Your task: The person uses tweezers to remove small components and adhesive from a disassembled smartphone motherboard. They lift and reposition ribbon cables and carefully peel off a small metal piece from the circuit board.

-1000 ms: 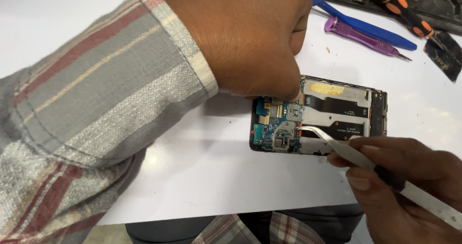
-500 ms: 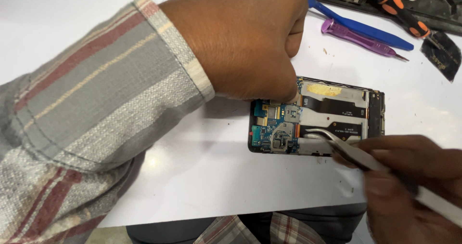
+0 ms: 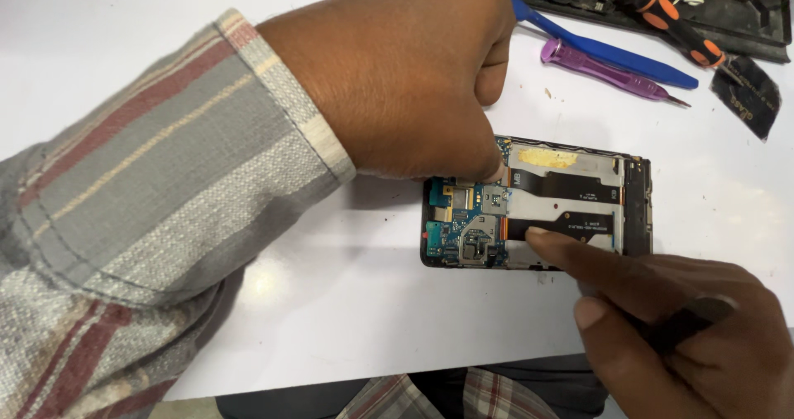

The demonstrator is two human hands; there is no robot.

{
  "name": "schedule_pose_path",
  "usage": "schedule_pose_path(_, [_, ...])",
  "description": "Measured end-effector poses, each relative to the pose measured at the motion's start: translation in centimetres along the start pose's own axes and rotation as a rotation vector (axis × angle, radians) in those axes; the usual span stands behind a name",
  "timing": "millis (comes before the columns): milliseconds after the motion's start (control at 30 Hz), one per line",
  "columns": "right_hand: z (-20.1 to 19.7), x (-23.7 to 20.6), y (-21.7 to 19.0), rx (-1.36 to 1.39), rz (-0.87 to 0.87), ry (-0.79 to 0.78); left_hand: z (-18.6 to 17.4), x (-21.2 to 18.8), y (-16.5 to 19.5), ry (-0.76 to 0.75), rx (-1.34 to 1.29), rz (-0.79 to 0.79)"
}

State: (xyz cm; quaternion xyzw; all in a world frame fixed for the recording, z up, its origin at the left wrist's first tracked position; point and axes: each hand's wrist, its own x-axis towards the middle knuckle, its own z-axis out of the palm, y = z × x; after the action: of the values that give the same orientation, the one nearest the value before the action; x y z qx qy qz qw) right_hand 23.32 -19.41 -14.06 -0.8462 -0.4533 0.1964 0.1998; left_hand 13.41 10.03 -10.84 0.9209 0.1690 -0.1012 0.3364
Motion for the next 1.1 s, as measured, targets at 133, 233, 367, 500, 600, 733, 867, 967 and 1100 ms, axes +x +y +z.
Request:
schedule_pose_path(133, [0.5,1.2,-1.9,-0.082,-0.034,-0.022,-0.1,-0.1,0.2,-0.016,-0.004,-0.022])
schedule_pose_path(233, [0.5,1.8,-2.4,-0.137,0.033,-0.061,-0.2,-0.2,0.3,-0.028,-0.025,-0.048])
schedule_pose_path(367, [0.7,1.6,-2.2,-0.008,-0.119,-0.034,-0.3,-0.2,0.5,-0.039,0.021,-0.058])
schedule_pose_path(500, [0.9,1.6,-2.2,-0.055,-0.089,-0.029,-0.3,-0.3,0.7,-0.052,0.022,-0.057])
schedule_pose_path(600, [1.0,1.9,-2.8,-0.029,-0.139,-0.024,-0.3,-0.4,0.7,-0.053,0.010,-0.064])
schedule_pose_path(733, [0.9,2.3,-3.3,-0.045,-0.221,-0.012,-0.3,-0.4,0.7,-0.050,-0.010,-0.076])
schedule_pose_path(867, [0.7,2.3,-3.1,-0.091,-0.169,-0.023,-0.3,-0.3,0.6,-0.041,-0.013,-0.061])
schedule_pose_path(967, [0.8,2.2,-2.8,-0.084,-0.164,-0.027,-0.2,-0.2,0.5,-0.025,-0.003,-0.031])
schedule_pose_path(1100, [0.8,2.2,-3.0,-0.037,-0.103,-0.032,-0.1,-0.2,0.5,-0.034,-0.003,-0.038])
